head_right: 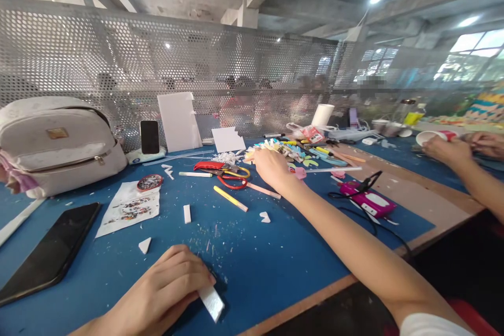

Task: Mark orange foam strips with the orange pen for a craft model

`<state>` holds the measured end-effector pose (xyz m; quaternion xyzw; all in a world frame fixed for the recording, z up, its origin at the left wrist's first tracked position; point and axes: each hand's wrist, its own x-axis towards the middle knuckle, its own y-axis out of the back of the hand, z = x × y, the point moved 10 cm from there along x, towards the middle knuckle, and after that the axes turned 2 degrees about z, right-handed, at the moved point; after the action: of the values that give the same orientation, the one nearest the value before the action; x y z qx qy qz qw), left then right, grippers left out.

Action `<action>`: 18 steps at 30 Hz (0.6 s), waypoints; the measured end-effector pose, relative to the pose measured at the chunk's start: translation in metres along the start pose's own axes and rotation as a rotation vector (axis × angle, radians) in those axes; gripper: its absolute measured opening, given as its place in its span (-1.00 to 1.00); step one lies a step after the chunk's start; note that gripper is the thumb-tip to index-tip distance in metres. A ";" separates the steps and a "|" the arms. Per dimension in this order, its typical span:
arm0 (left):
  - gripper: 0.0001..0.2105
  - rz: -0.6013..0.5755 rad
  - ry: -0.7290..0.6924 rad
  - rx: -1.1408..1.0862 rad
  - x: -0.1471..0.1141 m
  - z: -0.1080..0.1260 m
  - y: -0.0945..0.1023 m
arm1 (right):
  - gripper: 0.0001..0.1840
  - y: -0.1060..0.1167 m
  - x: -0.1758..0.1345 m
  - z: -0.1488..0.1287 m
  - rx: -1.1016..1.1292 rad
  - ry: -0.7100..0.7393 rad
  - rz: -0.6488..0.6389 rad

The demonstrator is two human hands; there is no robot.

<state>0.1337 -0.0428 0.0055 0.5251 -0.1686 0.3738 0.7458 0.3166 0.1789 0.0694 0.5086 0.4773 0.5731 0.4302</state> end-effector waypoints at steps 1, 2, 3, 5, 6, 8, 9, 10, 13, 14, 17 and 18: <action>-0.74 -0.006 0.006 0.003 0.001 0.000 0.001 | -0.62 0.010 -0.004 -0.003 0.033 0.012 0.028; -0.74 -0.016 0.013 0.007 0.001 0.001 0.001 | -0.63 0.018 -0.008 -0.007 0.073 0.039 0.044; -0.75 -0.027 0.021 0.012 0.002 0.001 0.002 | -0.65 0.025 -0.012 -0.014 0.119 0.079 0.042; -0.76 -0.062 0.037 0.022 0.004 0.002 0.002 | -0.71 0.033 -0.021 -0.032 0.230 0.204 -0.014; -0.76 -0.078 0.042 0.026 0.004 0.003 0.003 | -0.75 0.035 -0.026 -0.043 0.289 0.274 -0.055; -0.76 -0.099 0.048 0.031 0.004 0.003 0.004 | -0.79 0.034 -0.035 -0.066 0.405 0.405 -0.167; -0.76 -0.105 0.050 0.033 0.004 0.003 0.004 | -0.81 0.031 -0.038 -0.077 0.458 0.458 -0.232; -0.76 -0.107 0.050 0.034 0.004 0.003 0.005 | -0.82 0.026 -0.041 -0.087 0.504 0.499 -0.294; -0.76 -0.099 0.045 0.038 0.004 0.004 0.005 | -0.87 0.010 -0.037 -0.109 0.622 0.564 -0.389; -0.76 -0.092 0.040 0.038 0.004 0.005 0.005 | -0.87 0.003 -0.034 -0.114 0.654 0.572 -0.410; -0.77 -0.082 0.034 0.040 0.005 0.004 0.003 | -0.70 -0.022 -0.026 -0.126 0.767 0.589 -0.473; -0.77 -0.081 0.034 0.041 0.005 0.004 0.002 | -0.68 -0.031 -0.023 -0.128 0.806 0.582 -0.482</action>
<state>0.1358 -0.0441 0.0112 0.5401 -0.1268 0.3555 0.7522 0.1928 0.1476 0.0319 0.3300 0.8611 0.3471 0.1708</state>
